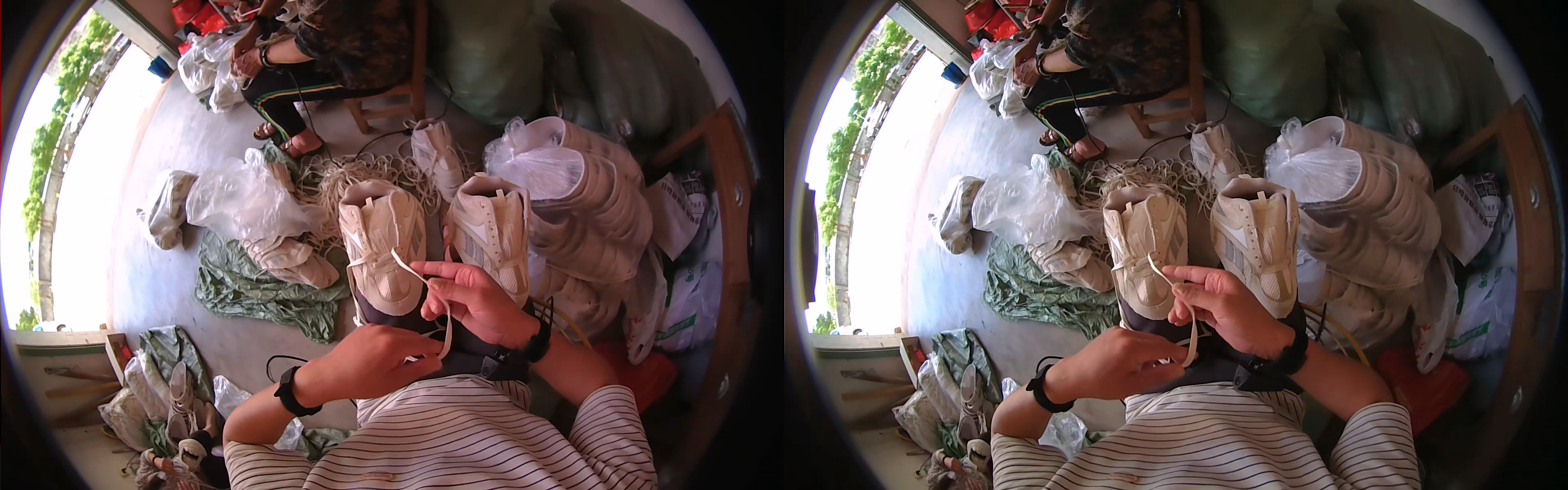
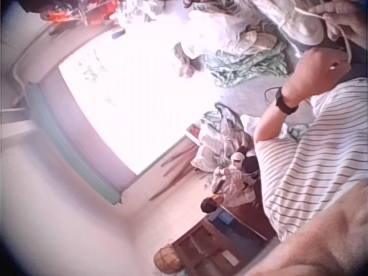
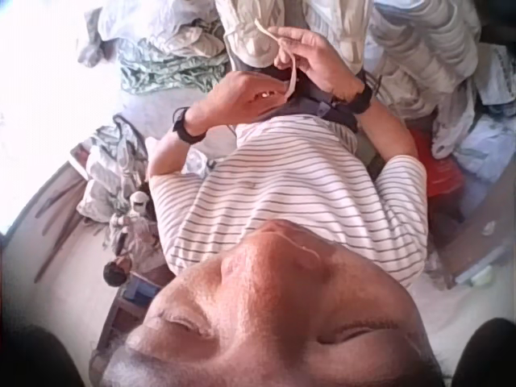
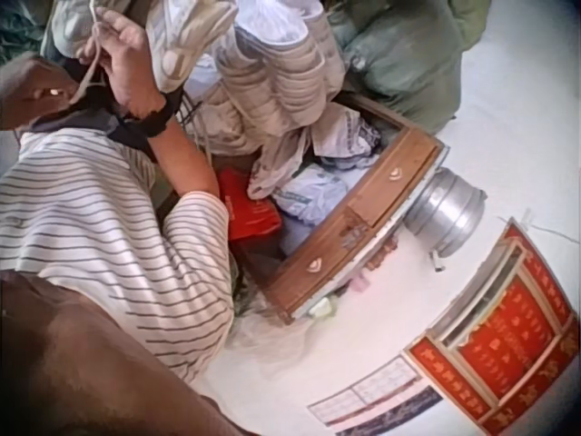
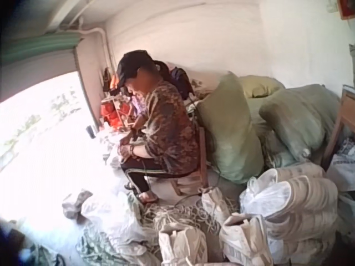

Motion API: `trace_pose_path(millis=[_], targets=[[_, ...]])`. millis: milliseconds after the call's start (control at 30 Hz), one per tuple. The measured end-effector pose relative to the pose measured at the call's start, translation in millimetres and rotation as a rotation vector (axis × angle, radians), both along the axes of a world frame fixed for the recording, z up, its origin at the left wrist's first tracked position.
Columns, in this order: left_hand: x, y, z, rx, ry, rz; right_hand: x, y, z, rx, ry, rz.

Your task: Lacing a pair of white sneakers while sitting in a workshop.

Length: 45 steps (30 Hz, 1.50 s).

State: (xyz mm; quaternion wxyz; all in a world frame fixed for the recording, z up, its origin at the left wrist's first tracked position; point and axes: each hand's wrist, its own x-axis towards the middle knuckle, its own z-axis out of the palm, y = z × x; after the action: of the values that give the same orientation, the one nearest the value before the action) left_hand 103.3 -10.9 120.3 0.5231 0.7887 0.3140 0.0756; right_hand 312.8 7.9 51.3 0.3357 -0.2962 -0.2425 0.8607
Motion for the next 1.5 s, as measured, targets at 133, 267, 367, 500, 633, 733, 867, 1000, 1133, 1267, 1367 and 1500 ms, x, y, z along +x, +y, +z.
trace_pose_path(millis=[133,267,367,500,633,733,867,1000,1133,1267,1367,1500], targets=[[-14.3,17.8,-30.7,0.087,0.047,0.648,30.8,25.7,27.5,0.068,-0.045,-0.074],[-37.9,33.3,-76.5,0.321,0.108,0.914,60.2,36.1,67.5,0.201,-0.168,-0.142],[-53.0,33.6,-99.6,0.226,0.114,0.896,75.4,35.4,90.4,0.32,-0.277,-0.208],[-63.5,37.5,-109.0,0.172,0.11,0.796,101.8,35.1,116.6,0.487,-0.309,-0.452],[-71.3,38.0,-86.2,0.036,0.153,0.8,126.9,46.9,136.2,0.681,-0.4,-0.621],[-91.2,33.7,-81.8,0.099,0.0,0.797,139.2,58.0,144.9,0.784,-0.477,-0.707],[-103.9,24.3,-48.0,0.235,0.237,0.826,136.5,84.6,141.2,0.884,-0.589,-0.81],[-113.8,15.1,-31.8,0.423,0.182,1.092,109.0,113.1,123.0,0.915,-0.838,-0.813],[-133.0,8.8,-29.6,0.396,-0.001,1.26,74.9,132.9,102.4,0.949,-0.833,-0.709],[-157.5,5.9,-30.2,0.471,-0.185,1.337,40.2,142.4,94.4,1.005,-0.726,-0.694],[-170.8,5.3,-20.3,0.435,-0.465,1.503,21.1,144.7,88.6,1.021,-0.691,-0.662],[-183.8,4.2,-8.3,0.405,-0.461,1.548,12.7,145.5,68.1,1.013,-0.882,-0.336]])
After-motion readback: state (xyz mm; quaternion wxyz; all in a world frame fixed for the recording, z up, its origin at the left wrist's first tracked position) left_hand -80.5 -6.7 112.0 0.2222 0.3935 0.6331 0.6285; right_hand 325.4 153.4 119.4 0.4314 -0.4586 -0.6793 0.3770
